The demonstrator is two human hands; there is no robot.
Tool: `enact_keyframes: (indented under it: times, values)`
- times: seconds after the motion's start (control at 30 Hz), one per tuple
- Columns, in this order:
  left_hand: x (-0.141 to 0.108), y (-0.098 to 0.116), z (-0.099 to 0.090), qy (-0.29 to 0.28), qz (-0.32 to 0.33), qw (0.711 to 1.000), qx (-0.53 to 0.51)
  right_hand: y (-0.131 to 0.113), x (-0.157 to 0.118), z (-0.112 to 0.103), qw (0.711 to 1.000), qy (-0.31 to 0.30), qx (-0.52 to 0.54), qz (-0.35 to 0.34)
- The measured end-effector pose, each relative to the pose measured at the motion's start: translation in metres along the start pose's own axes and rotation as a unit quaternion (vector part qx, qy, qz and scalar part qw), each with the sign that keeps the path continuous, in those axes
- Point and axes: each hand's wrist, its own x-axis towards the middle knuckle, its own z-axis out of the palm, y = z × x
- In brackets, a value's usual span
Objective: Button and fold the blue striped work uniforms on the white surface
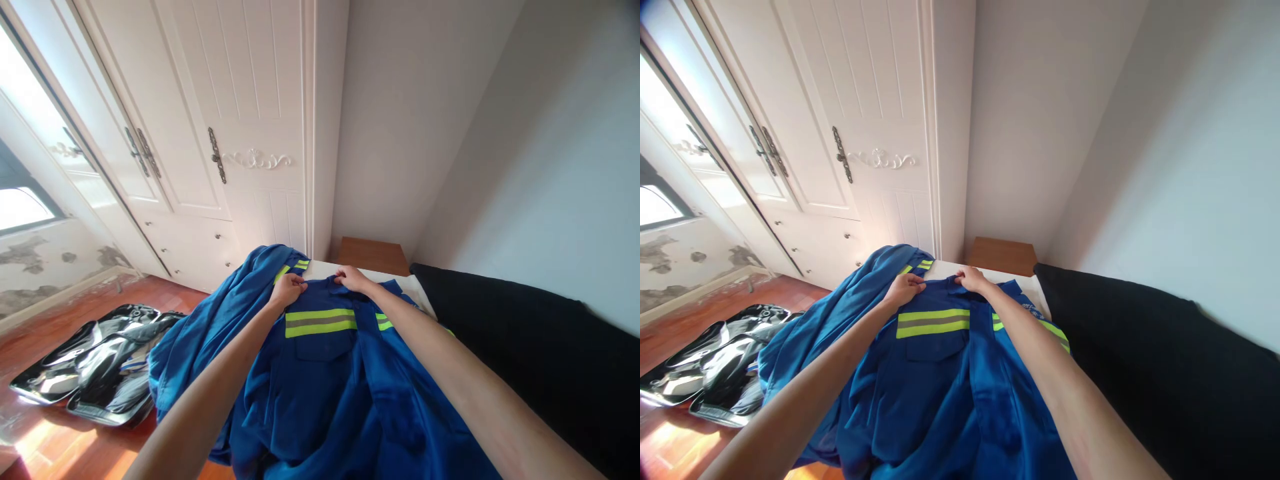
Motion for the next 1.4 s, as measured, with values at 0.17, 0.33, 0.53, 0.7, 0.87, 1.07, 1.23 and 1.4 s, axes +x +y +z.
enact_keyframes:
  times: [0.17, 0.33, 0.53, 0.7, 0.87, 1.07, 1.23, 1.4]
  values:
    - [-0.011, -0.001, -0.004, 0.031, 0.005, 0.998, 0.054, -0.002, -0.001, 0.002, 1.000, 0.022, 0.007, 0.020]
    - [-0.011, 0.005, -0.015, -0.011, -0.020, 0.999, 0.031, -0.004, -0.011, -0.019, 1.000, 0.018, 0.001, 0.016]
    - [-0.022, 0.015, -0.039, -0.082, -0.042, 0.995, -0.025, 0.011, -0.048, -0.073, 0.996, 0.045, -0.059, 0.056]
    - [-0.054, 0.007, -0.075, -0.080, -0.025, 0.996, -0.023, 0.023, -0.142, -0.123, 0.994, 0.056, -0.075, 0.064]
    - [-0.100, -0.030, -0.116, -0.055, 0.064, 0.992, 0.092, 0.027, -0.273, -0.152, 0.993, 0.049, 0.010, 0.105]
    - [-0.152, -0.051, -0.117, -0.031, 0.110, 0.962, 0.247, 0.007, -0.380, -0.140, 0.968, -0.019, 0.122, 0.218]
    - [-0.163, -0.037, -0.089, -0.041, 0.165, 0.945, 0.280, -0.019, -0.417, -0.099, 0.941, -0.105, 0.188, 0.262]
    - [-0.149, -0.031, -0.080, -0.082, 0.055, 0.973, 0.208, -0.024, -0.437, -0.059, 0.892, -0.191, 0.165, 0.374]
